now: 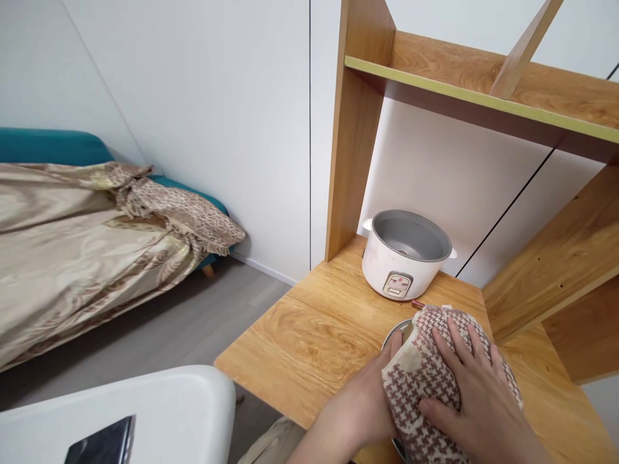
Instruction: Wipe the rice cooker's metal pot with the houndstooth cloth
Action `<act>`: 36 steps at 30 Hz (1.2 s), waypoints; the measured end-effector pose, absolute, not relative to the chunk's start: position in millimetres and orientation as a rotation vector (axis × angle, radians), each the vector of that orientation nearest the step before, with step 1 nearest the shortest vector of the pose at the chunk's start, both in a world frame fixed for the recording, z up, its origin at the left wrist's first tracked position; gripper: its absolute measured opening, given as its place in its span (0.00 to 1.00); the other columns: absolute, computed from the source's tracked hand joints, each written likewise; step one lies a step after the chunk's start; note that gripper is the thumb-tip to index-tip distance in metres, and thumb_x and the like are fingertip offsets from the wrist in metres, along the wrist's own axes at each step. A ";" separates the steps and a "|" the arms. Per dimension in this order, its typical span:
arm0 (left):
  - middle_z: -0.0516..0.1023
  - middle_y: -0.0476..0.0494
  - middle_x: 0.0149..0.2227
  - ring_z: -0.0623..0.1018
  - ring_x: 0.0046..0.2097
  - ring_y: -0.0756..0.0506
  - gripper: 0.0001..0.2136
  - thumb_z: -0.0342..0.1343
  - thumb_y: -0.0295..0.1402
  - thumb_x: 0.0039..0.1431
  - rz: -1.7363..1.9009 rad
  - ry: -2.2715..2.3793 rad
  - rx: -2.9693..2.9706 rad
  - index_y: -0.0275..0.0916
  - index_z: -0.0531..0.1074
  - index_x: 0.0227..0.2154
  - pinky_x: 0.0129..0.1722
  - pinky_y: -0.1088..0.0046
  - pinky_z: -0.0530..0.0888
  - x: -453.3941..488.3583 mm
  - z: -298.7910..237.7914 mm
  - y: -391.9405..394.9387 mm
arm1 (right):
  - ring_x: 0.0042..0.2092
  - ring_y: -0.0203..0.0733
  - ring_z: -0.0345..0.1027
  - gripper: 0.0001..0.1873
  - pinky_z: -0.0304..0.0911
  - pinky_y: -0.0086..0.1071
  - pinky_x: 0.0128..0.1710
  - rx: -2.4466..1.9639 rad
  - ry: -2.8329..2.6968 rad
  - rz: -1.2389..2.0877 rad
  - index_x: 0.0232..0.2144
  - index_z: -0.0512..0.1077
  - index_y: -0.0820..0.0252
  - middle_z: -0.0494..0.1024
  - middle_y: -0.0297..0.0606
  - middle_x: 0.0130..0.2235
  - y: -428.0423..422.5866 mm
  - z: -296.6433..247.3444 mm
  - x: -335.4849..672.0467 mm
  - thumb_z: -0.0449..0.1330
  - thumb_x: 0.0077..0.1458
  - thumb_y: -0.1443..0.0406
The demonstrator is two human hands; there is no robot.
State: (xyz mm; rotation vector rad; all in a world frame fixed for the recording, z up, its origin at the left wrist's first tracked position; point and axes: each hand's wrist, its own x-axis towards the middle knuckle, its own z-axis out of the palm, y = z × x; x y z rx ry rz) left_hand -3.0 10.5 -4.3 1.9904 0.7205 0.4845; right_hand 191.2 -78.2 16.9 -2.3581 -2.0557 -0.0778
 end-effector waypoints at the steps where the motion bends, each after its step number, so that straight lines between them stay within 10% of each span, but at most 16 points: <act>1: 0.67 0.39 0.67 0.76 0.59 0.35 0.45 0.67 0.43 0.51 0.473 0.713 1.993 0.47 0.55 0.70 0.62 0.60 0.72 -3.4 -2.7 10.5 | 0.74 0.69 0.36 0.44 0.40 0.72 0.67 -2.324 -2.047 -0.107 0.71 0.57 0.45 0.54 0.39 0.73 -81.6 13.9 191.7 0.59 0.57 0.42; 6: 0.67 0.41 0.65 0.74 0.61 0.35 0.41 0.67 0.38 0.51 0.478 0.650 2.023 0.50 0.58 0.69 0.62 0.63 0.71 -2.6 -2.8 11.5 | 0.68 0.61 0.58 0.28 0.56 0.64 0.66 -2.077 -2.123 -0.111 0.65 0.68 0.45 0.68 0.37 0.66 -89.2 8.4 198.6 0.47 0.68 0.50; 10: 0.68 0.41 0.65 0.73 0.61 0.35 0.42 0.66 0.40 0.53 0.462 0.655 2.042 0.50 0.55 0.70 0.60 0.62 0.72 -2.1 0.3 11.4 | 0.70 0.61 0.54 0.26 0.55 0.66 0.65 -1.992 -2.185 -0.100 0.65 0.67 0.39 0.67 0.32 0.67 -90.1 5.1 200.6 0.50 0.67 0.52; 15: 0.70 0.44 0.64 0.75 0.60 0.36 0.38 0.63 0.48 0.57 0.375 0.794 1.996 0.52 0.56 0.69 0.61 0.62 0.71 -3.3 7.1 9.8 | 0.71 0.86 0.35 0.54 0.41 0.84 0.60 -2.148 -1.985 -0.316 0.70 0.60 0.44 0.54 0.41 0.73 -90.2 -8.7 195.2 0.68 0.43 0.40; 24: 0.68 0.43 0.67 0.77 0.59 0.37 0.46 0.66 0.45 0.53 0.373 0.765 2.020 0.51 0.49 0.71 0.59 0.63 0.74 -2.3 9.9 9.8 | 0.70 0.69 0.51 0.36 0.58 0.69 0.63 -2.061 -2.054 -0.189 0.67 0.64 0.43 0.66 0.37 0.68 -93.4 -1.1 201.7 0.56 0.60 0.43; 30: 0.65 0.43 0.70 0.72 0.65 0.38 0.44 0.63 0.39 0.58 0.444 0.711 2.009 0.51 0.45 0.73 0.65 0.62 0.68 -3.5 14.2 10.8 | 0.68 0.54 0.59 0.35 0.65 0.52 0.63 -1.900 -1.889 -0.054 0.73 0.50 0.47 0.61 0.37 0.71 -100.6 12.4 219.4 0.50 0.68 0.53; 36: 0.63 0.44 0.70 0.72 0.65 0.38 0.41 0.63 0.40 0.59 0.449 0.590 2.019 0.52 0.50 0.73 0.66 0.62 0.68 -10.7 11.1 20.8 | 0.73 0.74 0.39 0.43 0.48 0.76 0.64 -2.138 -1.908 -0.196 0.69 0.59 0.38 0.53 0.35 0.73 -89.8 0.9 216.6 0.59 0.55 0.40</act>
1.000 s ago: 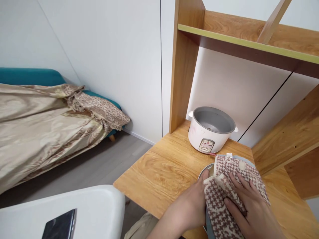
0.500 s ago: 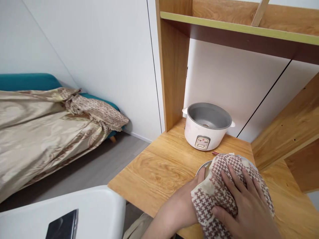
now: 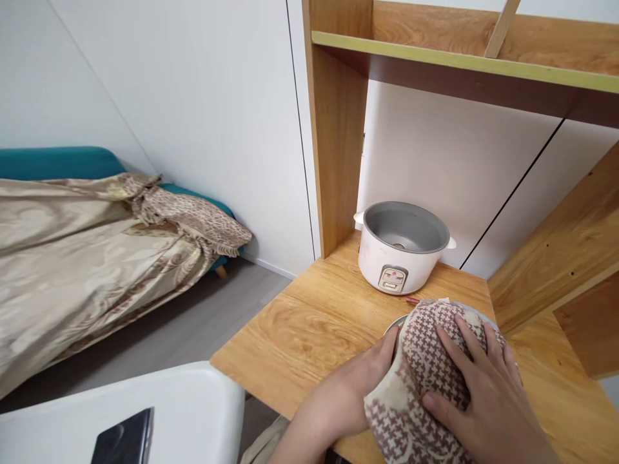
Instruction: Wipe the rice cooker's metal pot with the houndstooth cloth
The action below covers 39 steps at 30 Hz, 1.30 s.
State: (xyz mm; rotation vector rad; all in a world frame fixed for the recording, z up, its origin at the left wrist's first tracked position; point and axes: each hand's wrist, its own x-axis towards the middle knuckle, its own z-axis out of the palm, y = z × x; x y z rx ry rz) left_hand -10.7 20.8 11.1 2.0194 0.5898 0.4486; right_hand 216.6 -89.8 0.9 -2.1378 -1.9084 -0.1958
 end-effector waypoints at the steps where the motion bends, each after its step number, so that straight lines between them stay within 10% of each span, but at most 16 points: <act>1: 0.64 0.44 0.70 0.72 0.65 0.38 0.41 0.63 0.40 0.59 0.444 0.565 2.027 0.51 0.51 0.72 0.66 0.62 0.67 -12.9 10.0 23.8 | 0.72 0.78 0.38 0.46 0.48 0.78 0.62 -2.178 -1.917 -0.208 0.70 0.58 0.37 0.50 0.36 0.74 -88.1 -1.7 215.9 0.61 0.51 0.38; 9: 0.78 0.39 0.58 0.77 0.59 0.39 0.22 0.38 0.44 0.74 0.725 0.900 1.937 0.41 0.70 0.59 0.61 0.59 0.71 -16.8 -2.9 30.8 | 0.70 0.74 0.48 0.39 0.58 0.72 0.59 -2.276 -1.802 -0.262 0.68 0.61 0.41 0.51 0.37 0.74 -80.5 -1.0 213.5 0.53 0.59 0.39; 18: 0.35 0.46 0.77 0.45 0.75 0.31 0.54 0.70 0.47 0.51 0.427 0.644 2.027 0.51 0.42 0.74 0.72 0.47 0.55 0.5 6.1 11.2 | 0.69 0.61 0.54 0.27 0.62 0.62 0.61 -2.214 -1.787 -0.240 0.64 0.67 0.44 0.58 0.36 0.71 -77.3 3.5 217.0 0.43 0.69 0.53; 24: 0.36 0.41 0.77 0.45 0.75 0.32 0.66 0.77 0.45 0.36 0.501 0.504 2.008 0.48 0.40 0.75 0.73 0.53 0.55 5.4 3.6 21.2 | 0.72 0.74 0.42 0.42 0.59 0.70 0.60 -2.302 -1.818 -0.243 0.70 0.58 0.46 0.47 0.39 0.75 -80.5 -0.3 213.4 0.57 0.58 0.43; 39: 0.41 0.38 0.76 0.47 0.75 0.30 0.64 0.75 0.45 0.41 0.524 0.520 1.975 0.43 0.39 0.75 0.73 0.48 0.52 8.1 1.4 24.1 | 0.71 0.56 0.49 0.28 0.58 0.60 0.65 -2.116 -1.840 -0.291 0.68 0.62 0.43 0.56 0.33 0.72 -76.9 -5.1 219.7 0.41 0.70 0.60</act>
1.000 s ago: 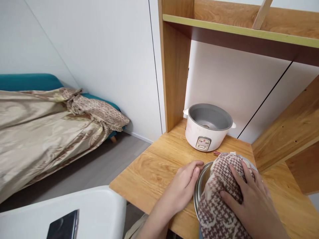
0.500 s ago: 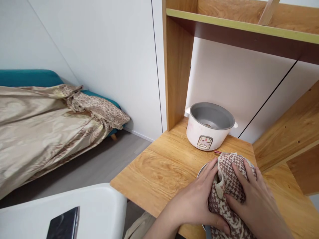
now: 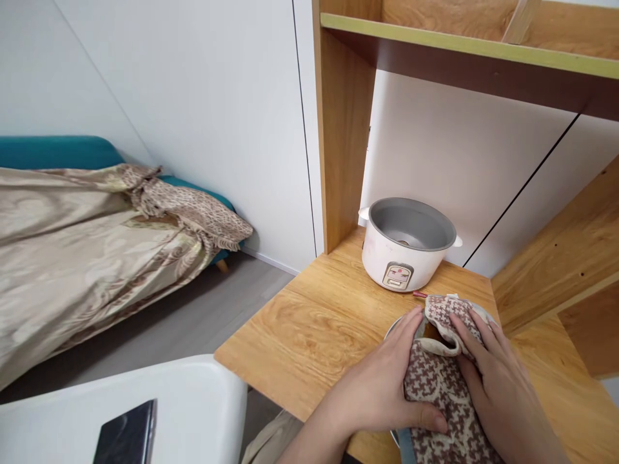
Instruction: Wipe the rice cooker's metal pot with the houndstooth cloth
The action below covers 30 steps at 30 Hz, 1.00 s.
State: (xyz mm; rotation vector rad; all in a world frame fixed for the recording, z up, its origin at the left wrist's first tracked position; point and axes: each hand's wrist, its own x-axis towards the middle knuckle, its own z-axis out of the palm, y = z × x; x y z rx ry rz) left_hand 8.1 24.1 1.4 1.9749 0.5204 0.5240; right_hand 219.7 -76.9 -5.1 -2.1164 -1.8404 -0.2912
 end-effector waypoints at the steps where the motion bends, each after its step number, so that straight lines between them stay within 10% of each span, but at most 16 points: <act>1: 0.42 0.38 0.76 0.48 0.75 0.29 0.63 0.75 0.45 0.41 0.547 0.502 1.970 0.44 0.40 0.75 0.73 0.47 0.53 8.4 1.9 24.5 | 0.72 0.57 0.48 0.29 0.57 0.61 0.65 -2.104 -1.873 -0.317 0.68 0.61 0.40 0.54 0.32 0.73 -77.4 -6.1 220.2 0.41 0.69 0.61; 26: 0.33 0.38 0.76 0.42 0.75 0.29 0.70 0.77 0.49 0.32 0.376 0.606 1.997 0.40 0.38 0.75 0.73 0.46 0.50 6.5 -2.8 26.6 | 0.75 0.65 0.33 0.23 0.49 0.72 0.64 -2.126 -2.099 -0.050 0.34 0.82 0.45 0.49 0.24 0.74 -88.8 12.9 217.9 0.50 0.67 0.49; 30: 0.32 0.40 0.76 0.43 0.75 0.30 0.70 0.77 0.49 0.32 0.362 0.624 2.018 0.42 0.40 0.75 0.73 0.49 0.51 6.4 -1.8 25.6 | 0.74 0.64 0.36 0.21 0.51 0.70 0.64 -2.125 -2.088 -0.183 0.50 0.80 0.39 0.50 0.25 0.74 -86.5 8.4 216.6 0.50 0.67 0.49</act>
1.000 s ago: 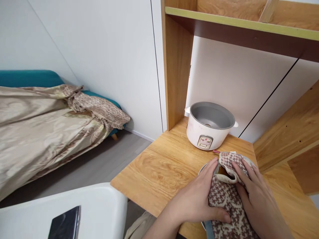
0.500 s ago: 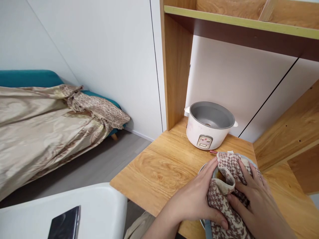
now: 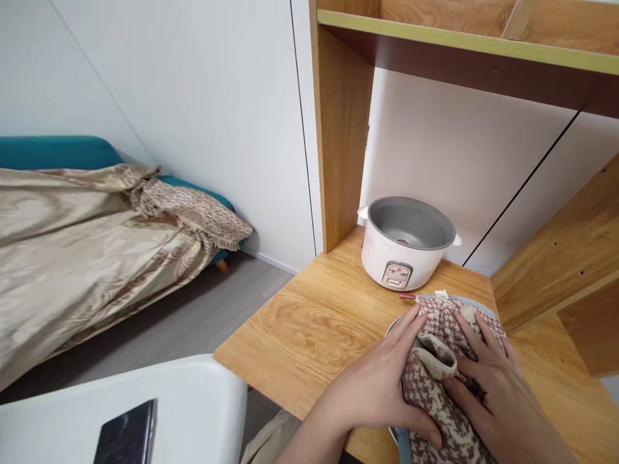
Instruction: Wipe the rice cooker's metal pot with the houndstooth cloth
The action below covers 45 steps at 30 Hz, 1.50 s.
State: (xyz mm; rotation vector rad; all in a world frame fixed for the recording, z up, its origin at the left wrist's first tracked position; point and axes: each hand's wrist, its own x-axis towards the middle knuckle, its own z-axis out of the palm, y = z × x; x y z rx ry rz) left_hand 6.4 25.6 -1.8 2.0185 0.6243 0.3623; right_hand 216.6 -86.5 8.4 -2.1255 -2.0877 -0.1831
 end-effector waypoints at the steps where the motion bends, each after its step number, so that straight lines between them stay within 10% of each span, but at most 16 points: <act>1: 0.31 0.40 0.76 0.43 0.75 0.30 0.70 0.77 0.49 0.32 0.361 0.628 2.019 0.43 0.40 0.75 0.73 0.50 0.52 6.5 -1.6 25.5 | 0.74 0.63 0.37 0.22 0.52 0.70 0.64 -2.136 -2.067 -0.222 0.57 0.75 0.38 0.51 0.27 0.74 -85.4 6.9 215.5 0.50 0.67 0.50; 6: 0.32 0.41 0.76 0.44 0.75 0.28 0.69 0.77 0.50 0.32 0.334 0.639 2.007 0.45 0.41 0.75 0.73 0.46 0.53 6.4 0.2 25.7 | 0.74 0.63 0.40 0.33 0.56 0.66 0.64 -2.207 -1.910 -0.327 0.70 0.59 0.47 0.51 0.37 0.74 -81.3 0.8 211.7 0.47 0.67 0.48; 15: 0.35 0.35 0.76 0.44 0.75 0.28 0.72 0.78 0.49 0.31 0.432 0.573 1.990 0.40 0.37 0.75 0.73 0.48 0.50 6.9 -3.4 26.5 | 0.74 0.62 0.37 0.23 0.53 0.68 0.64 -2.187 -2.093 -0.258 0.61 0.71 0.35 0.54 0.27 0.73 -82.9 9.2 211.7 0.48 0.68 0.51; 22: 0.34 0.34 0.76 0.43 0.75 0.27 0.74 0.78 0.50 0.29 0.317 0.655 1.981 0.38 0.37 0.75 0.73 0.46 0.50 6.3 -0.4 25.8 | 0.73 0.64 0.42 0.36 0.57 0.63 0.64 -2.321 -1.821 -0.306 0.69 0.62 0.56 0.51 0.44 0.74 -80.6 3.9 207.0 0.46 0.66 0.45; 30: 0.34 0.34 0.76 0.43 0.75 0.27 0.73 0.78 0.50 0.30 0.362 0.631 1.974 0.39 0.38 0.75 0.73 0.46 0.50 6.7 -1.0 25.6 | 0.74 0.61 0.40 0.27 0.53 0.64 0.66 -2.218 -1.964 -0.318 0.65 0.66 0.40 0.54 0.30 0.73 -82.6 6.4 211.2 0.47 0.68 0.50; 45: 0.34 0.34 0.76 0.44 0.75 0.26 0.73 0.79 0.48 0.28 0.365 0.626 1.956 0.40 0.39 0.75 0.73 0.45 0.50 6.7 -6.3 27.3 | 0.69 0.65 0.53 0.36 0.62 0.60 0.60 -2.423 -1.705 -0.277 0.70 0.59 0.52 0.52 0.42 0.74 -82.0 1.1 206.3 0.45 0.65 0.46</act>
